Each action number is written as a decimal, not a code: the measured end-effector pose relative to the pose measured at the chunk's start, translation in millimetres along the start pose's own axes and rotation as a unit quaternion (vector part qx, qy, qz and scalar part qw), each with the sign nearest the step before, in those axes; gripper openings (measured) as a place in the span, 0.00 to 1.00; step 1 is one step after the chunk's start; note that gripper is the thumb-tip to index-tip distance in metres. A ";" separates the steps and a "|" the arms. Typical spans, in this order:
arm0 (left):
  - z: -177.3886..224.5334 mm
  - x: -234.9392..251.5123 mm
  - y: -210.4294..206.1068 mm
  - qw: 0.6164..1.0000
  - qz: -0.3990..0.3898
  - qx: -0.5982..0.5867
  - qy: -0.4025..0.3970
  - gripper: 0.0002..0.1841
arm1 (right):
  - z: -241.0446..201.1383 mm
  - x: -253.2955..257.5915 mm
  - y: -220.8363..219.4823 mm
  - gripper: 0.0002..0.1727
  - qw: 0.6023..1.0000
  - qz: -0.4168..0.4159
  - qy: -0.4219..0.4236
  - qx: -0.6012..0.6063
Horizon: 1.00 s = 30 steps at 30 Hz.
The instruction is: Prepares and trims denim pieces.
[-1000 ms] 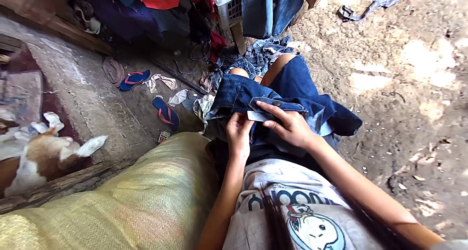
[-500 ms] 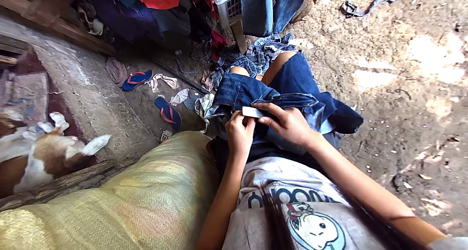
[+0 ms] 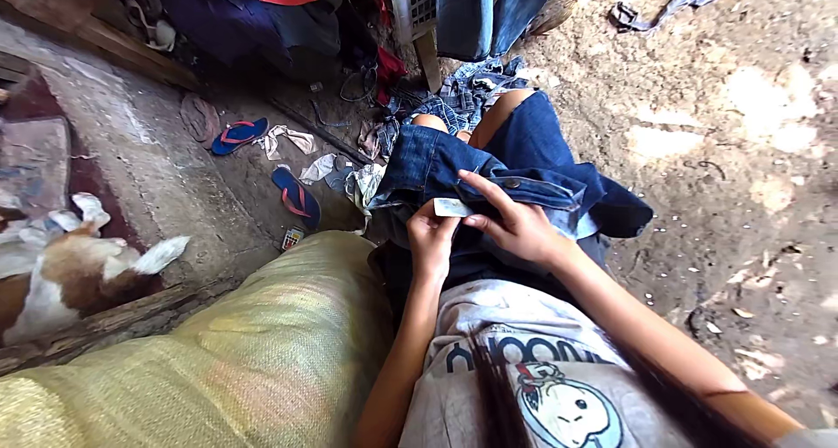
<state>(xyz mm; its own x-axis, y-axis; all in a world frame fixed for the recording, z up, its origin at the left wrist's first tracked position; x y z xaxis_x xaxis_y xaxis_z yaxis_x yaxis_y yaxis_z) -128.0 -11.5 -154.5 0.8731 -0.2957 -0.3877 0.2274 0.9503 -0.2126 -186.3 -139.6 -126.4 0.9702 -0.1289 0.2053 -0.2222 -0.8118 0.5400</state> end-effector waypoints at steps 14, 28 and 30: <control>-2.0 -2.4 0.1 0.998 -0.044 0.046 -0.012 0.08 | 24.8 2.3 -12.5 0.31 0.995 -0.045 -0.064 0.068; -0.9 7.0 6.5 0.983 -0.067 0.166 -0.038 0.01 | 30.5 7.2 -20.1 0.13 0.928 -0.074 -0.190 0.312; 9.0 2.9 3.5 0.975 -0.037 0.210 -0.056 0.03 | 24.0 6.6 -16.4 0.15 0.955 -0.065 -0.154 0.244</control>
<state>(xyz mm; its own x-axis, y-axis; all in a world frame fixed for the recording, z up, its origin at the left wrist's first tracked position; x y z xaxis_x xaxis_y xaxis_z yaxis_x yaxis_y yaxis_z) -120.8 -8.2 -148.3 0.8837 -0.3747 -0.2803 0.4276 0.8900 0.1583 -173.9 -140.9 -153.5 0.9857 -0.1097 -0.1279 -0.0993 -0.9914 0.0847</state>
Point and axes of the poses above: each hand's wrist, its own x-axis towards the middle knuckle, its own y-axis out of the back of the hand, z = x × y, the point moved 8 cm from there along x, towards the middle knuckle, and after that the axes turned 1 degree about y, right-handed, at the moved point
